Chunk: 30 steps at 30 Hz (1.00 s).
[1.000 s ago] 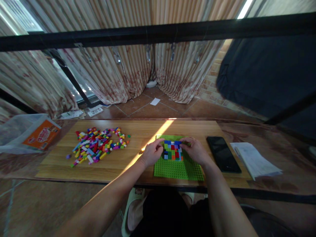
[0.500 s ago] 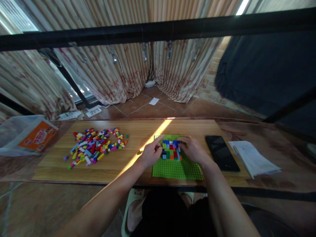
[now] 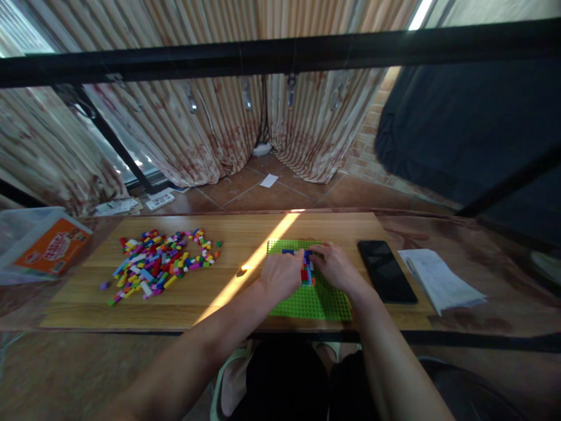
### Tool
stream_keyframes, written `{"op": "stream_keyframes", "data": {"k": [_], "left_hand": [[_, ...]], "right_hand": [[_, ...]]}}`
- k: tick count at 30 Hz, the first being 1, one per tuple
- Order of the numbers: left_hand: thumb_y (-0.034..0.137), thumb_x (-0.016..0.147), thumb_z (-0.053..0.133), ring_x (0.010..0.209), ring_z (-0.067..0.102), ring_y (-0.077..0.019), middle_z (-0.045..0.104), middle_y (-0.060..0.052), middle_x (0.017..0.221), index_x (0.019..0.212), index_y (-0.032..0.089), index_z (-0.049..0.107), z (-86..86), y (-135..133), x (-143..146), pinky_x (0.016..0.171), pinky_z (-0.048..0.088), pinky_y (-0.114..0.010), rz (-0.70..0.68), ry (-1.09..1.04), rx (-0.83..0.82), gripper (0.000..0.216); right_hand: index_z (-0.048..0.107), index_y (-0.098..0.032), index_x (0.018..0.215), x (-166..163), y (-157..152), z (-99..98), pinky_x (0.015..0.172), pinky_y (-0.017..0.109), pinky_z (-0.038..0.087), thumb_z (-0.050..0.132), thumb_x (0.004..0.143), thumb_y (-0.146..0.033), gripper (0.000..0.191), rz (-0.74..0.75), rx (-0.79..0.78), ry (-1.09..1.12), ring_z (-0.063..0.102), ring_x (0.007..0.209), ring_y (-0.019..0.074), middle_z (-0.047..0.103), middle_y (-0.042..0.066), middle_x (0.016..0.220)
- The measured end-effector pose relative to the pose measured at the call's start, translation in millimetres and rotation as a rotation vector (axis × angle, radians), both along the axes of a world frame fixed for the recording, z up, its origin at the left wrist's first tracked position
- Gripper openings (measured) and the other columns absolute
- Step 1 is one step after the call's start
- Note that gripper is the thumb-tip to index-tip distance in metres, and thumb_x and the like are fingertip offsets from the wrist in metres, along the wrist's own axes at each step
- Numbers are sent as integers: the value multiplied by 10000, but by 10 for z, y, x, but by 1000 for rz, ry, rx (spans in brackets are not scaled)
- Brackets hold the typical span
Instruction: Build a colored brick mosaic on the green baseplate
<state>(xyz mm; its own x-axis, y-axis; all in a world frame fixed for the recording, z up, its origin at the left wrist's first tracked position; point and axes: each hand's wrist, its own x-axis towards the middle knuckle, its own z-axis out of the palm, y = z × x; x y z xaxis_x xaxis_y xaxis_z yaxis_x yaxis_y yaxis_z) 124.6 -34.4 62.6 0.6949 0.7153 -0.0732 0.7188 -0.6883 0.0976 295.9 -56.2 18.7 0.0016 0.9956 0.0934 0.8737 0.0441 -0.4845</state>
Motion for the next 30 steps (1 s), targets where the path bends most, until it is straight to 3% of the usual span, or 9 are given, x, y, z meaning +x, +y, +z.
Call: {"op": "stream_keyframes", "data": {"k": [13,16,19,22,27,30], "left_hand": [[116,840,449,825,688,-310,718,-167,870,1248,129,560,11,-30,40,726,509,-390,61,-66,-123,423],[120,835,470,803,681,-296,715,-153,858,1266,146,565,-53,-45,-5,740,499,-386,98,-168,-142,442],[161,831,526,772,657,-253,705,-107,827,1169,191,647,-115,-64,-69,760,483,-356,154,-435,-238,360],[264,845,566,640,582,-168,655,-49,732,1014,190,700,-136,-89,-129,657,459,-274,314,-901,-566,228],[412,924,447,504,462,-81,558,-27,669,993,99,650,-112,-81,-250,459,357,-170,770,-1679,-1488,379],[424,946,407,563,530,-103,580,-64,702,988,67,637,-109,-52,-307,492,420,-179,844,-1875,-1665,427]], "right_hand": [[746,-200,1001,12,-7,-79,847,375,496,584,849,-243,226,-52,59,84,656,900,248,710,102,963],[744,-208,986,-9,-35,-96,857,385,498,589,834,-225,217,-68,99,118,654,912,244,711,93,960],[739,-208,985,-14,-71,-114,846,392,506,619,808,-237,216,-81,138,161,659,902,242,710,88,948],[721,-187,1023,1,-87,-111,795,388,523,625,810,-283,253,-114,180,216,665,848,232,704,97,945],[706,-215,988,-84,-82,42,785,363,530,551,879,-327,221,-117,327,414,657,872,197,692,70,979],[717,-252,944,-283,-136,197,859,369,518,628,850,-299,137,39,408,601,646,954,191,682,44,1009]]}}
